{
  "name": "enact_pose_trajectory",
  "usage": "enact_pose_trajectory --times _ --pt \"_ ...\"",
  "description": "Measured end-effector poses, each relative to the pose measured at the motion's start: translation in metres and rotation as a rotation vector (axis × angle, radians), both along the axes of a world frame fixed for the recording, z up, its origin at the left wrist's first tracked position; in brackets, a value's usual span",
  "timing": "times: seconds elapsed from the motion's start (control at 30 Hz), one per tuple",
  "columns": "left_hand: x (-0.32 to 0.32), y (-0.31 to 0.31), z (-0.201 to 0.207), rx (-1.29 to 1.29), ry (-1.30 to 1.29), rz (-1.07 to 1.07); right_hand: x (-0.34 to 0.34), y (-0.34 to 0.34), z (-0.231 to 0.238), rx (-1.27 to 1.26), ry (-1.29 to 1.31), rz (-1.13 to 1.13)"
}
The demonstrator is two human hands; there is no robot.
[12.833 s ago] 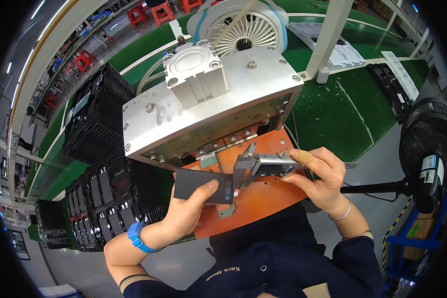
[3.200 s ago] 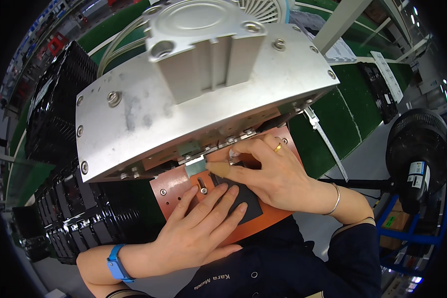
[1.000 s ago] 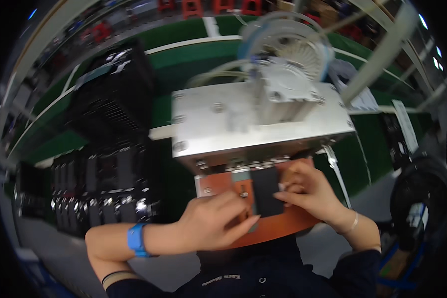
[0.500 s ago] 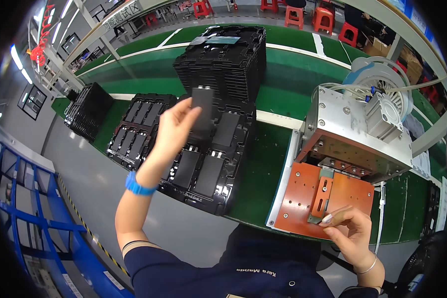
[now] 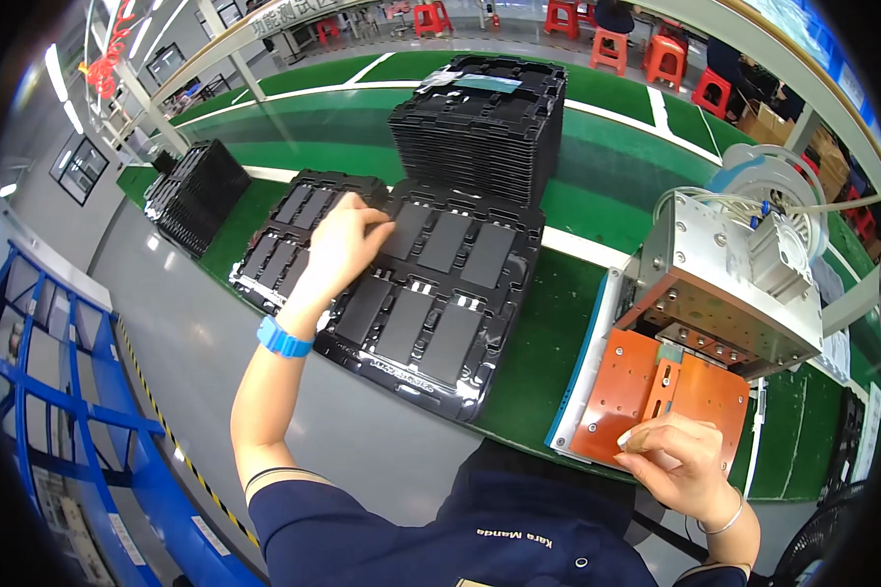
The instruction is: The person places black rectangular electronic components into a silver and orange jig on a green workbench. They use a caliper to measure the components and a small tool to adjust or secure them within the jig. The person repeatedly picks up components from a stack, processes them in the jig, and places them back into the stack.
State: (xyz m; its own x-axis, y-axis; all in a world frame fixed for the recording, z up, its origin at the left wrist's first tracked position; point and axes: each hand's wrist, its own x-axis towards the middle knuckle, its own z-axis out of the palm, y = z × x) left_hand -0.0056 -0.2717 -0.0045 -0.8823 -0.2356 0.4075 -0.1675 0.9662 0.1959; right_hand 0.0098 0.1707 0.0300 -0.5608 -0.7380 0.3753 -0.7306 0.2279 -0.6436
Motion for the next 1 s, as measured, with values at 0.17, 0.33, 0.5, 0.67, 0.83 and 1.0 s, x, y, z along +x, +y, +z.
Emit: enact_pose_trajectory --times 0.17,0.33,0.5,0.67,0.83,1.0 --pt "-0.011 0.015 0.002 -0.05 -0.154 0.173 -0.004 -0.023 -0.002 0.118 0.183 0.133" --pt "-0.035 0.024 0.016 -0.151 -0.434 0.296 -0.018 -0.053 -0.004 0.177 0.314 0.25" --pt "-0.022 0.029 0.033 -0.201 -0.281 0.21 -0.037 -0.102 -0.009 0.231 0.42 0.212" --pt "0.051 0.051 0.049 -0.087 -0.301 0.167 -0.061 -0.15 -0.025 0.109 0.59 0.261" --pt "0.09 0.048 0.028 -0.148 -0.277 0.183 -0.058 -0.214 -0.031 0.078 0.74 0.406" --pt "0.087 0.04 0.025 -0.024 -0.394 0.186 -0.044 -0.24 -0.029 0.275 0.932 0.505"
